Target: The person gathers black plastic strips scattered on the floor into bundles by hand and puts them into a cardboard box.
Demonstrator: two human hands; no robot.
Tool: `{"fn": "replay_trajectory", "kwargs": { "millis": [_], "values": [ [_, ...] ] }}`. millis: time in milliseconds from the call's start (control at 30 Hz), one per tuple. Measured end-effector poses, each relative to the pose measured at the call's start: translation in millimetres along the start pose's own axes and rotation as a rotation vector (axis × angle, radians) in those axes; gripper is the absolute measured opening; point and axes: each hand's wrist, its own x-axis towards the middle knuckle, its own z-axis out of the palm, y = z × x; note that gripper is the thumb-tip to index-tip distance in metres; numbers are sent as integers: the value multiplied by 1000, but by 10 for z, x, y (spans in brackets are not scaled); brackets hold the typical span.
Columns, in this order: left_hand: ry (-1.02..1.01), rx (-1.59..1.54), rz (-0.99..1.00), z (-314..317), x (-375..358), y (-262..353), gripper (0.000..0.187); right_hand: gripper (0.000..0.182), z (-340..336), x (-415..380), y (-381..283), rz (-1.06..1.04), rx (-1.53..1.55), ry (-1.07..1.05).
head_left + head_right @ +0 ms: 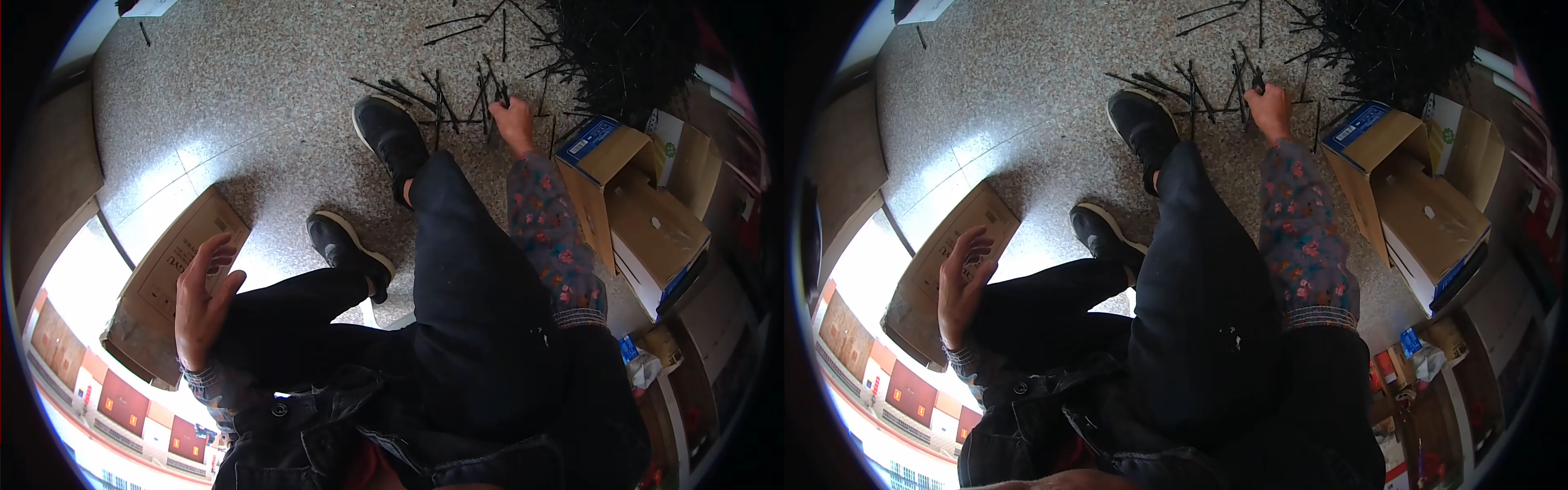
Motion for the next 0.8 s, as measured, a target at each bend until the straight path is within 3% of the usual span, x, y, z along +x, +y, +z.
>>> {"fn": "replay_trajectory", "kwargs": {
  "millis": [167,300,400,567,667,733,800],
  "values": [
    [1,1,0,5,10,12,42,41,-126,91,-280,-80,99,101],
    [-1,6,5,5,12,4,43,44,-10,99,-418,-156,-220,219],
    [2,6,12,8,2,4,42,47,96,149,-361,-119,-72,-11],
    [-4,-16,-8,4,-5,-13,42,43,18,-65,-477,-65,-331,-9],
    [-10,-15,-23,-4,-2,-43,42,34,-82,-152,-156,13,-180,69],
    [-16,-14,-27,-5,-9,-41,42,29,-110,-40,568,256,432,105],
    [-2,-8,-10,-2,-11,-21,42,28,-283,-76,951,277,518,383]
  ]
}}
